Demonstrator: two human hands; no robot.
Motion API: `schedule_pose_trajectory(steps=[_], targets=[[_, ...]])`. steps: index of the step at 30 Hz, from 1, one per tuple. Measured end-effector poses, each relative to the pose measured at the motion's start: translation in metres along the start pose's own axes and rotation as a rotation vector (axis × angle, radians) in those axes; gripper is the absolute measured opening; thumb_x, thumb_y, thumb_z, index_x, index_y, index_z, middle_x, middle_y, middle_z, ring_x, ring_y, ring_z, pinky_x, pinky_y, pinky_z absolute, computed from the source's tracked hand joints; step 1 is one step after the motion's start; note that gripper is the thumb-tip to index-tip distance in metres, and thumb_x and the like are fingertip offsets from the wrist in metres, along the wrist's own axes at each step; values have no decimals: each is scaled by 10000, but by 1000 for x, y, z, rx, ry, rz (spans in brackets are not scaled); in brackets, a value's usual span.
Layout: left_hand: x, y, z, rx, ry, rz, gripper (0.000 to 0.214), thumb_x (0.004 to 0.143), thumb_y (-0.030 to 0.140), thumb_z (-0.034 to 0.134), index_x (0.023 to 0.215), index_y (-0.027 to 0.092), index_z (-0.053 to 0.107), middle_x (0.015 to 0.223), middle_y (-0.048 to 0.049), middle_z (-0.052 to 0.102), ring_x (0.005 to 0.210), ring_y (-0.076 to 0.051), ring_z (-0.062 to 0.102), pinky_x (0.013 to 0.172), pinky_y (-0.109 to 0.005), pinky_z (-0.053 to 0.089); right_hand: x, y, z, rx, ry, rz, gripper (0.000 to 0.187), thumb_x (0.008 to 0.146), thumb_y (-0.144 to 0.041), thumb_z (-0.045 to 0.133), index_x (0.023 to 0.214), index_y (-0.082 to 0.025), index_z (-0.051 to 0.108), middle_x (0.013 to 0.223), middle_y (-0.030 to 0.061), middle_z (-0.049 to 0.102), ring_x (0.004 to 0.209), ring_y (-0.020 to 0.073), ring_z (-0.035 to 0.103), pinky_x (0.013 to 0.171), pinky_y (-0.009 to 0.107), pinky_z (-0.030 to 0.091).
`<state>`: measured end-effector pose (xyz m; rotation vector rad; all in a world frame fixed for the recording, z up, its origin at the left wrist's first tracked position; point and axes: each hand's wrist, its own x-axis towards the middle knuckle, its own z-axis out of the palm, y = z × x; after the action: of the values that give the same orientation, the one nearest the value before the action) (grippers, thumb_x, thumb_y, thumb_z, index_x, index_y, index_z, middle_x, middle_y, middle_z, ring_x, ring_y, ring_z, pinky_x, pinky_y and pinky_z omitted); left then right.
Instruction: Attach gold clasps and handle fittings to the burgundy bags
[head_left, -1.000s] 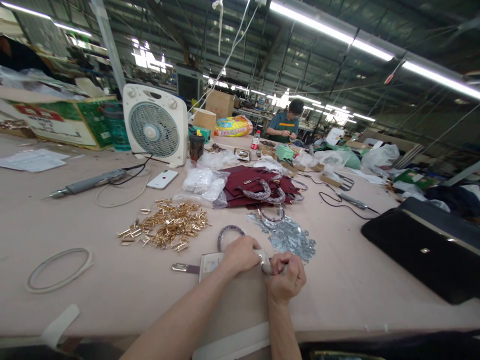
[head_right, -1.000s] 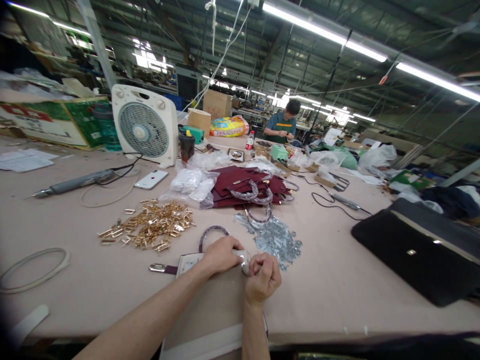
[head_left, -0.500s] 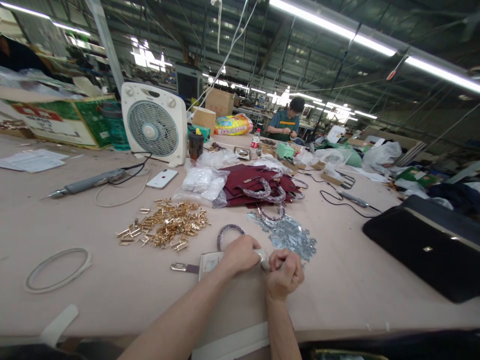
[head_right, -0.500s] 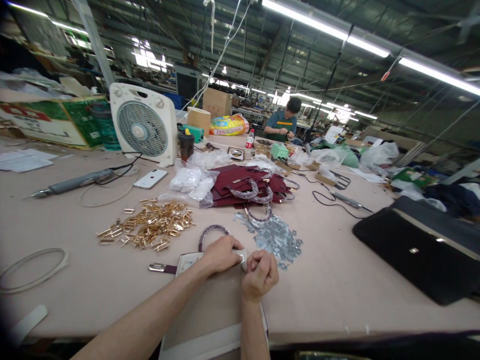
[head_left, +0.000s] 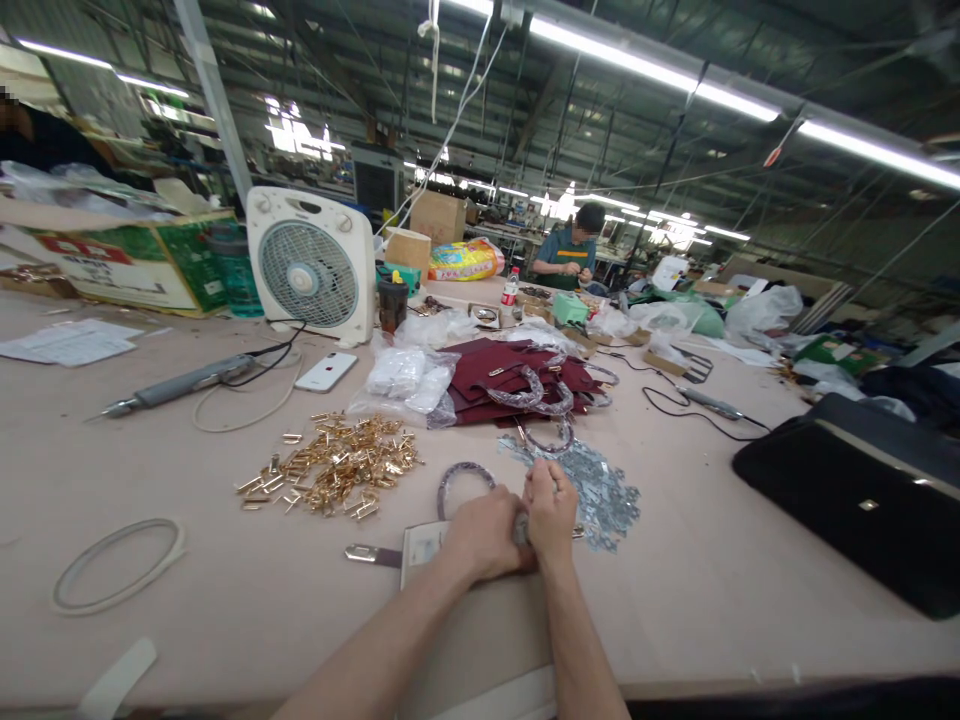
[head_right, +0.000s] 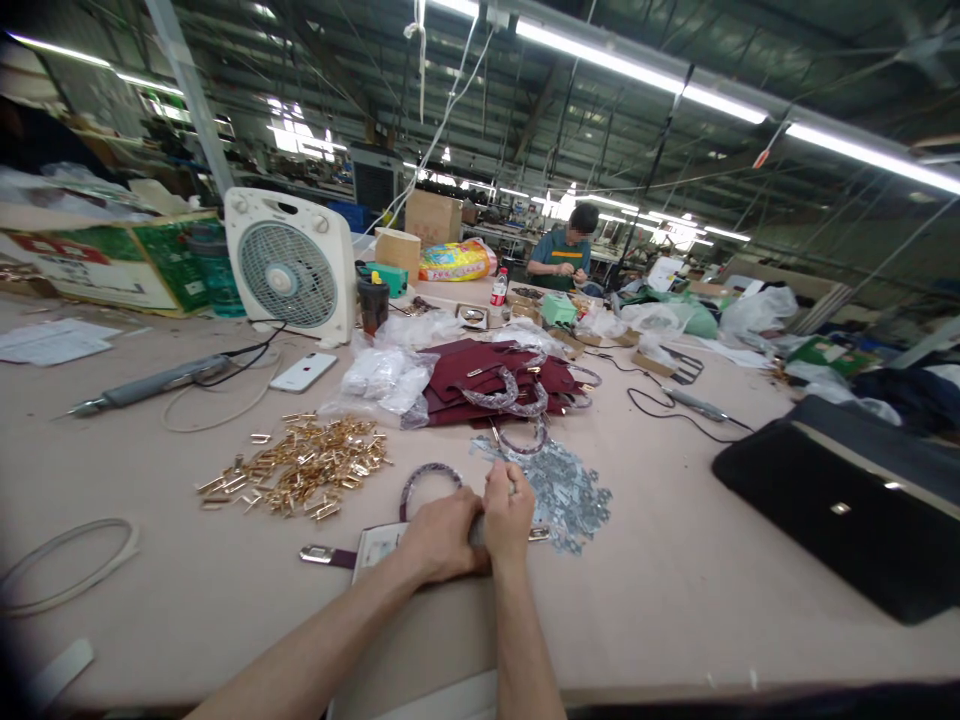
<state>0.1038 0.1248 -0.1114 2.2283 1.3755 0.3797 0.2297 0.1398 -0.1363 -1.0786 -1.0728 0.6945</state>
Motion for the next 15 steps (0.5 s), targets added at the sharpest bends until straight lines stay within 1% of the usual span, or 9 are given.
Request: schedule_pose_trajectory(steps=[1, 3, 6, 8, 11, 15], targets=[[-1, 1, 1, 12, 22, 5, 564, 692, 617, 743, 1113, 243, 714, 1104, -101, 735, 963, -332, 738, 839, -383, 584, 1, 0, -2, 82, 1, 39, 385, 975, -513, 588, 733, -221, 522, 516, -97, 369, 417, 87, 320, 392, 215, 264], [-3, 2, 4, 17, 46, 13, 600, 707, 688, 719, 1110, 243, 706, 1091, -92, 727, 961, -326, 734, 848, -395, 585, 1, 0, -10, 255, 63, 65, 356, 987, -500, 567, 770, -221, 522, 531, -109, 353, 393, 74, 291, 374, 199, 236], [-3, 1, 8, 10, 54, 31, 672, 671, 720, 762, 1160, 265, 692, 1141, -72, 715, 1006, -317, 722, 883, -394, 578, 1, -2, -20, 429, 210, -11, 338, 1003, -465, 528, 774, -219, 499, 568, -105, 371, 388, 58, 290, 371, 182, 237], [-3, 0, 9, 16, 57, 30, 707, 642, 707, 803, 1187, 273, 682, 1166, -64, 707, 1027, -317, 715, 892, -390, 574, 2, -4, -23, 464, 245, -55, 339, 1003, -449, 525, 759, -217, 483, 580, -101, 373, 396, 53, 297, 379, 175, 252], [-4, 0, 9, 28, 56, 22, 688, 655, 696, 804, 1185, 275, 679, 1160, -63, 702, 1014, -313, 717, 879, -387, 572, 3, -4, -18, 433, 215, -53, 343, 1003, -451, 544, 762, -213, 494, 581, -98, 389, 405, 52, 324, 389, 169, 269], [-6, 4, 5, 56, 38, 15, 617, 687, 697, 776, 1114, 260, 689, 1098, -61, 704, 956, -312, 726, 820, -384, 581, 8, -2, -8, 334, 84, 6, 358, 1006, -491, 556, 784, -213, 518, 550, -104, 394, 389, 56, 325, 376, 168, 250]])
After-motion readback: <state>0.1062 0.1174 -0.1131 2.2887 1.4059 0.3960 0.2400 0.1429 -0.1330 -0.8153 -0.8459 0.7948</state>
